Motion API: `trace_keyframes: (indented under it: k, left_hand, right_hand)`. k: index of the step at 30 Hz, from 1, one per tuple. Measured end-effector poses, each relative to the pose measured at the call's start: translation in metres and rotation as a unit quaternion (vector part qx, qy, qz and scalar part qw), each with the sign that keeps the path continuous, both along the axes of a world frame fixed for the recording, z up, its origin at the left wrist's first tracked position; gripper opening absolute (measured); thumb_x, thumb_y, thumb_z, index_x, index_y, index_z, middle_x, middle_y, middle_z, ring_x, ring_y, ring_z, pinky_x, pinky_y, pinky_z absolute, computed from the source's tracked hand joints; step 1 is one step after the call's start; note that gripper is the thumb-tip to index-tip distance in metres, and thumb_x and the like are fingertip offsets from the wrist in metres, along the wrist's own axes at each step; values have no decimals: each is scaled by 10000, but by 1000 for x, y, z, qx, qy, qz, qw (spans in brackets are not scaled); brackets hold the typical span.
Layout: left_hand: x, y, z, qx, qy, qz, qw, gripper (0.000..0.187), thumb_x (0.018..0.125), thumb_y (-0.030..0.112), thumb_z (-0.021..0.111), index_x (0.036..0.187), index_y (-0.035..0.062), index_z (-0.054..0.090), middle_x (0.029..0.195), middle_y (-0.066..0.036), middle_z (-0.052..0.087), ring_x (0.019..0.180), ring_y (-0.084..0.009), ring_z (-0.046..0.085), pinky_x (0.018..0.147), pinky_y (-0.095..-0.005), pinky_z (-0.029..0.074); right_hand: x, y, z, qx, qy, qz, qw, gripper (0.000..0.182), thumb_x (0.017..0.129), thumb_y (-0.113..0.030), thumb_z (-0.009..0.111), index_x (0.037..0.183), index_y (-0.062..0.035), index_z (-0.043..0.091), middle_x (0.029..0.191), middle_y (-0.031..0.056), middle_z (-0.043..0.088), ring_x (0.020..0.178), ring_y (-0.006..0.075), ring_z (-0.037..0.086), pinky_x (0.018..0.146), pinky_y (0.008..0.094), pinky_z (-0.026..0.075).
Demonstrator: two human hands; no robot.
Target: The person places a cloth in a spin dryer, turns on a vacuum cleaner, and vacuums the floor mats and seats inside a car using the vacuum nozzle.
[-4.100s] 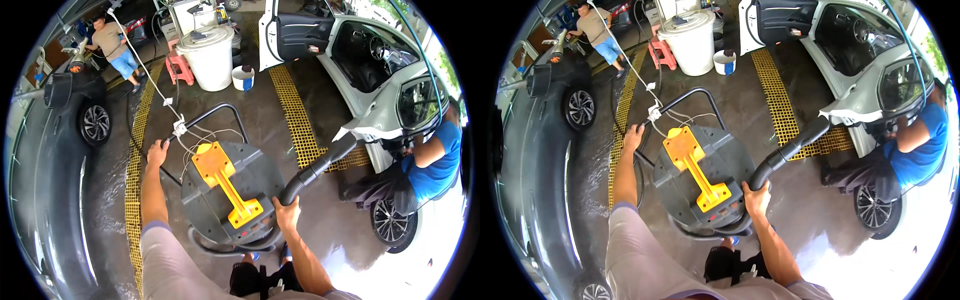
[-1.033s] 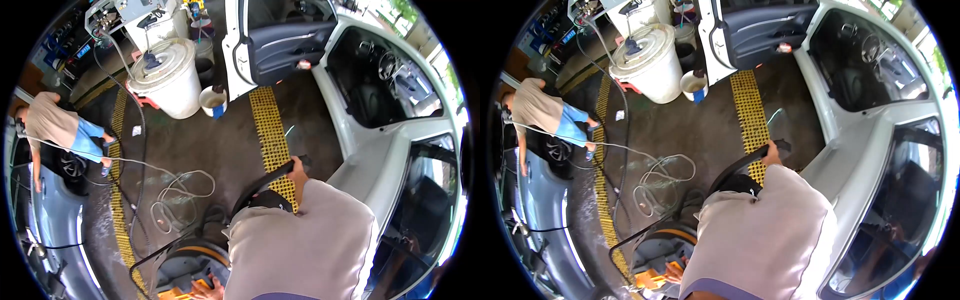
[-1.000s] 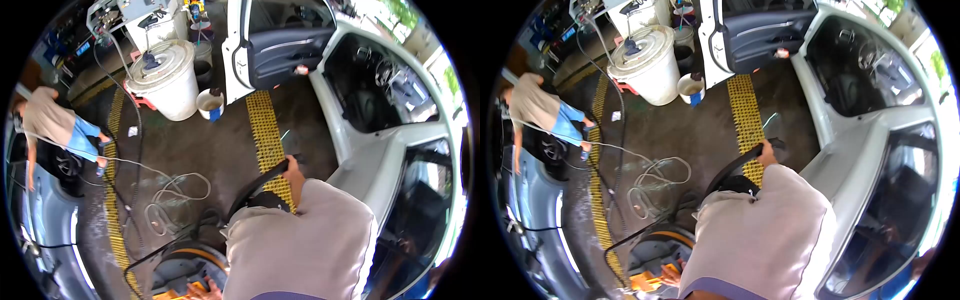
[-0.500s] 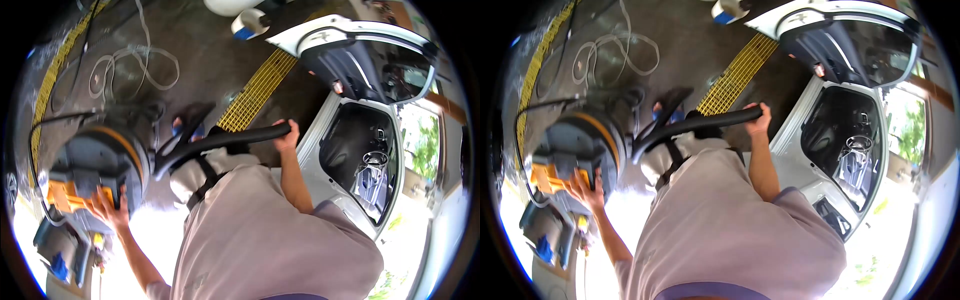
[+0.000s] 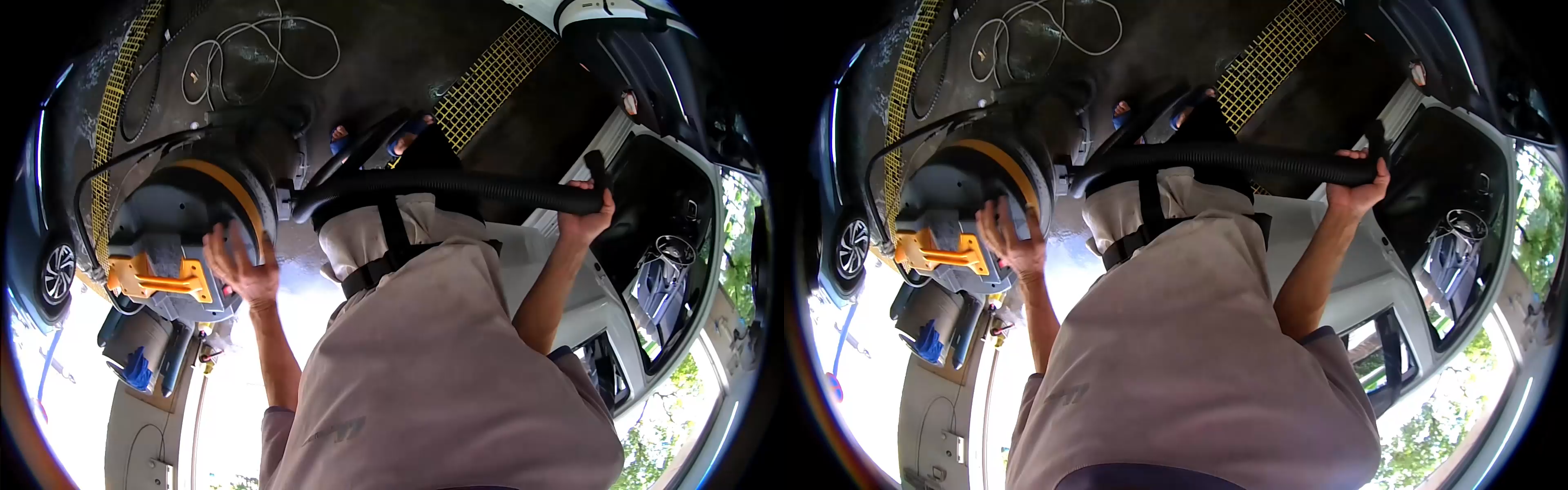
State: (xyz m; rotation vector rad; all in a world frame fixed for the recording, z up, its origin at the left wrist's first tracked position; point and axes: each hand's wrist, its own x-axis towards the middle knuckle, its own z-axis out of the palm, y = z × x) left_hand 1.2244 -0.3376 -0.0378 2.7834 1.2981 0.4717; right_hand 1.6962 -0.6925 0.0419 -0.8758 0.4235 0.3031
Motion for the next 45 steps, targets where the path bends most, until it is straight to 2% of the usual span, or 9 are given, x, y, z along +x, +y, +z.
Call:
trace_keyframes:
  k: [5, 8, 11, 16, 23, 32, 35, 39, 45]
  left_hand:
    - [223, -46, 45, -425, -114, -219, 871, 709, 791, 265, 853, 1401, 18, 590, 1426, -207, 587, 1330, -363, 546, 1122, -454, 426]
    - [344, -90, 50, -663, 3, -352, 661, 870, 688, 343, 919, 1408, 0, 573, 1342, -230, 634, 1215, -370, 623, 1065, -395, 453]
    - [429, -127, 63, -653, 148, -451, 591, 816, 687, 340, 900, 1359, -18, 604, 1242, -224, 688, 1157, -350, 659, 998, -376, 486]
    - [504, -203, 62, -526, 129, -488, 685, 463, 708, 296, 815, 1093, 65, 702, 879, -203, 730, 828, -401, 713, 766, -444, 566]
    - [596, -219, 84, -218, -83, -552, 801, 384, 681, 166, 809, 1036, 109, 676, 865, -102, 690, 783, -347, 686, 699, -440, 559]
    - [793, -246, 83, -3, -329, -576, 749, 412, 785, 50, 769, 1184, 92, 675, 980, -101, 655, 841, -325, 663, 731, -443, 539]
    - [836, -274, 111, 35, -353, -585, 730, 432, 767, 42, 814, 1170, 60, 662, 985, -115, 662, 882, -334, 684, 755, -439, 550]
    - [852, -335, 110, -162, -189, -733, 633, 566, 738, 67, 828, 1266, 47, 626, 1002, -140, 668, 915, -349, 698, 792, -441, 573]
    - [891, -442, 74, -367, 168, -697, 593, 667, 744, 165, 843, 1368, 67, 625, 1161, -148, 695, 1019, -300, 681, 912, -415, 544]
  right_hand:
    - [44, -8, 46, 177, -87, 62, 978, 446, 881, -241, 669, 1139, 110, 575, 913, 89, 587, 840, 193, 584, 882, 347, 511]
    - [77, -35, 68, 270, -110, 33, 956, 451, 867, -278, 688, 1142, 69, 601, 863, 56, 600, 814, 162, 583, 844, 329, 513]
    - [112, -91, 66, 275, -142, 24, 951, 462, 813, -302, 720, 1179, -35, 629, 822, 2, 549, 719, 128, 531, 734, 298, 501]
    - [142, -193, 46, 251, -196, 2, 948, 505, 806, -292, 712, 1244, -73, 586, 827, 18, 516, 764, 175, 534, 799, 367, 489]
    - [159, -278, 24, 128, -242, -217, 937, 602, 876, -384, 725, 1386, -123, 539, 1007, 85, 660, 973, 274, 652, 981, 532, 513]
    - [269, -278, 86, -125, -92, -526, 836, 252, 930, -221, 747, 1033, -67, 576, 933, 68, 655, 924, 240, 640, 895, 531, 553]
    - [299, -302, 103, 56, -147, -561, 813, 210, 906, -157, 695, 1030, -43, 569, 930, 97, 649, 910, 262, 633, 910, 514, 545]
    - [318, -377, 102, 370, -369, -466, 714, 450, 818, -300, 681, 1091, 45, 586, 992, 140, 626, 854, 255, 613, 818, 415, 540]
    - [359, -468, 95, 380, -513, -354, 683, 609, 810, -457, 739, 1202, -8, 611, 994, 66, 612, 813, 184, 611, 757, 346, 544]
